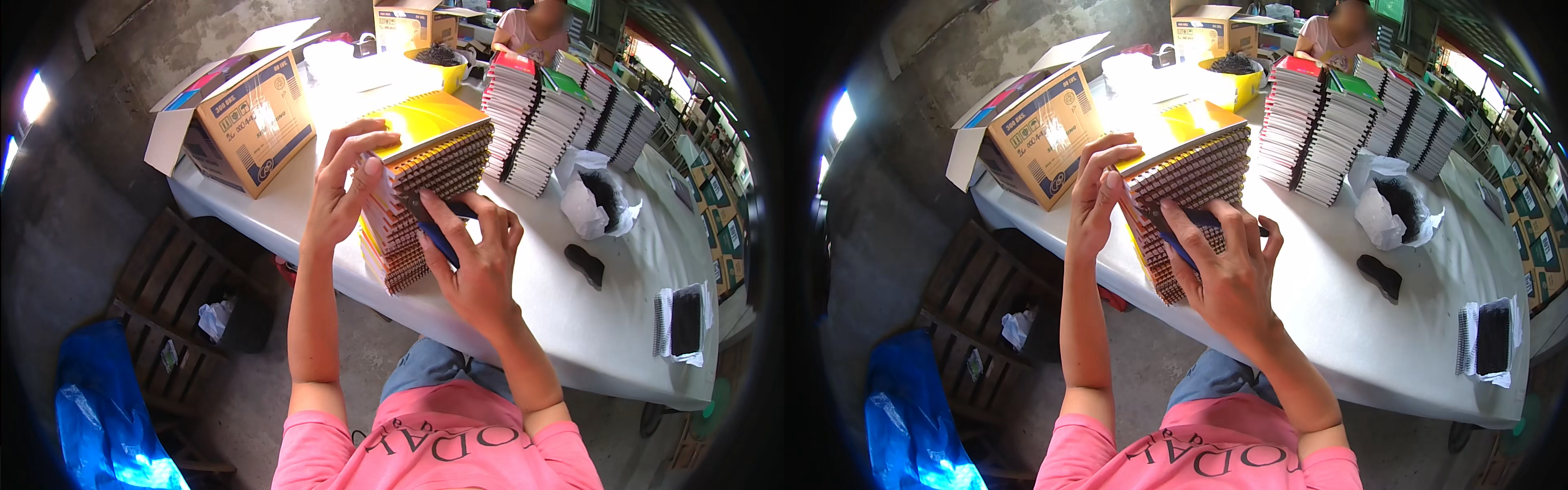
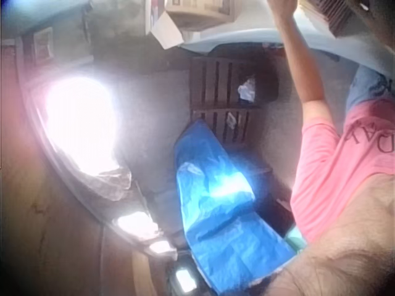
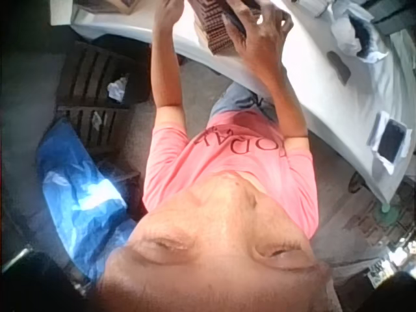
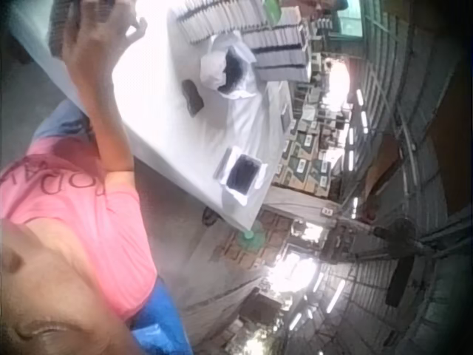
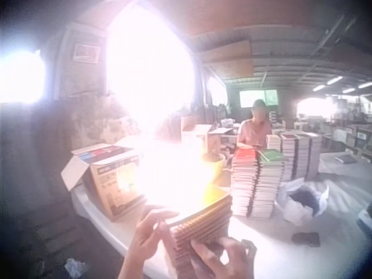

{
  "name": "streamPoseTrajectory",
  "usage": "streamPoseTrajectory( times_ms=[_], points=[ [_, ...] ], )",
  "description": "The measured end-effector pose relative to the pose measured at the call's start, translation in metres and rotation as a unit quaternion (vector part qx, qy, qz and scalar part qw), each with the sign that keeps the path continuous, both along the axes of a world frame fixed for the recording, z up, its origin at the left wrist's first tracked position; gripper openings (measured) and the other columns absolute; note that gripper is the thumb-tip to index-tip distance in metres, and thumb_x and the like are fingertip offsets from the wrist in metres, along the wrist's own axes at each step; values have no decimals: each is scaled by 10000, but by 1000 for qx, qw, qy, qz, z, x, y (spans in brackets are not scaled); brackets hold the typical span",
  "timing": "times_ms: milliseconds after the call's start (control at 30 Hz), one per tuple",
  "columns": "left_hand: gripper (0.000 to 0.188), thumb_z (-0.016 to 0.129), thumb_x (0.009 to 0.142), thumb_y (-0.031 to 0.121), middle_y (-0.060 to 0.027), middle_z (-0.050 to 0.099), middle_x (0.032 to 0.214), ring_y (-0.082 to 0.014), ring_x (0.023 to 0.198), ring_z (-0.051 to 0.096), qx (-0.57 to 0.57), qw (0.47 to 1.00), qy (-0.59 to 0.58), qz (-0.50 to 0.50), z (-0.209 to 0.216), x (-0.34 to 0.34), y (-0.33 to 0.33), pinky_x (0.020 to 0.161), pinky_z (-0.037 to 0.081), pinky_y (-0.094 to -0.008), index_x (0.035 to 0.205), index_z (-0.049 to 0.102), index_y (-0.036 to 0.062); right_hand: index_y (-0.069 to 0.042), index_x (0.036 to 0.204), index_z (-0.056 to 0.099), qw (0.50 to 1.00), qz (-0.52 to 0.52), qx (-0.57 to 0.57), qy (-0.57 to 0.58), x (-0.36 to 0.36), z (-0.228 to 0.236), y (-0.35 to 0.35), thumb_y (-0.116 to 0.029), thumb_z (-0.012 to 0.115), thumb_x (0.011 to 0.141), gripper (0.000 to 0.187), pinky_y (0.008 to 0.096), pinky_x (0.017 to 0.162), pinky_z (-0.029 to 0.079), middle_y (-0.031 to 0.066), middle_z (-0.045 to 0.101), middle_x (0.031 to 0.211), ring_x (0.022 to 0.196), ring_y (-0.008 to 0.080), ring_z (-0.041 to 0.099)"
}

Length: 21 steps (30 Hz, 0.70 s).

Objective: The person uses shears to trim or cut elements of spiral-bound notebooks from a stack, places a notebook into a cardboard box, and then uses a stapler to join materials.

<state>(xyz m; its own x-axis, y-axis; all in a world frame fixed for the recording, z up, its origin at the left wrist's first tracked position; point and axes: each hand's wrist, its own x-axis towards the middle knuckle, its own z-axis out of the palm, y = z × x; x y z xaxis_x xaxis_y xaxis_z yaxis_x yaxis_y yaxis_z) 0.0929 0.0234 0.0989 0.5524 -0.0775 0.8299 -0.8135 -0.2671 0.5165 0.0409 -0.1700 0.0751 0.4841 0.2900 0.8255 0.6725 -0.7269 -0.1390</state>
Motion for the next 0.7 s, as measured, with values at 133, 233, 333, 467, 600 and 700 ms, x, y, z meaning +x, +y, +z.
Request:
streamPoseTrajectory(
  times_ms=[133, 233, 333, 467, 600, 700],
  points=[
    [274, 523, 930, 273, -117, 533, 1178, -244, 1144, 486, 5, 1000, -6, 5, -1, 1, 1, 968, 385, -379, 1101, 644, 96, -242, 1263, 566, 1000, -5, -13, -10, 3, 2, 0, -284, 651, 820, 452, 377, 863, 323, 65, 519, 1056, 941, 206, 515],
    [274, 525, 929, 273, -117, 536, 1175, -244, 1139, 488, 3, 1000, -7, 4, 1, 1, -1, 968, 385, -380, 1101, 644, 95, -231, 1262, 568, 1000, 21, 2, -12, 6, 1, -2, -257, 655, 821, 451, 341, 757, 401, 56, 545, 994, 844, 198, 554],
    [272, 527, 928, 269, -118, 537, 1173, -246, 1135, 489, 4, 1000, -9, 4, 2, -1, -1, 968, 383, -380, 1101, 643, 94, -187, 1263, 565, 991, 114, 73, 19, 10, 0, -1, -227, 634, 849, 421, 307, 618, 453, 75, 581, 910, 726, 194, 582],
    [266, 529, 927, 259, -119, 538, 1174, -245, 1132, 490, 13, 1000, -15, 6, -1, 0, 0, 965, 384, -376, 1101, 643, 94, -94, 1242, 550, 805, 318, 294, 404, -2, 13, -6, -226, 554, 927, 342, 257, 519, 466, 71, 618, 839, 635, 137, 590],
    [265, 529, 927, 258, -120, 537, 1176, -247, 1133, 491, 18, 1000, -17, 8, 0, 2, 1, 966, 383, -378, 1099, 644, 92, -48, 1213, 531, 626, 371, 385, 567, -10, 22, -7, -251, 486, 971, 319, 194, 479, 445, 24, 626, 816, 601, 63, 568],
    [270, 523, 929, 262, -121, 538, 1175, -249, 1134, 492, 15, 1000, -19, 11, 1, 2, 1, 966, 383, -381, 1095, 644, 88, -89, 1216, 535, 919, 199, 210, 267, -4, 5, -2, -261, 572, 908, 355, 317, 679, 450, 77, 589, 947, 783, 182, 575]
  ],
)
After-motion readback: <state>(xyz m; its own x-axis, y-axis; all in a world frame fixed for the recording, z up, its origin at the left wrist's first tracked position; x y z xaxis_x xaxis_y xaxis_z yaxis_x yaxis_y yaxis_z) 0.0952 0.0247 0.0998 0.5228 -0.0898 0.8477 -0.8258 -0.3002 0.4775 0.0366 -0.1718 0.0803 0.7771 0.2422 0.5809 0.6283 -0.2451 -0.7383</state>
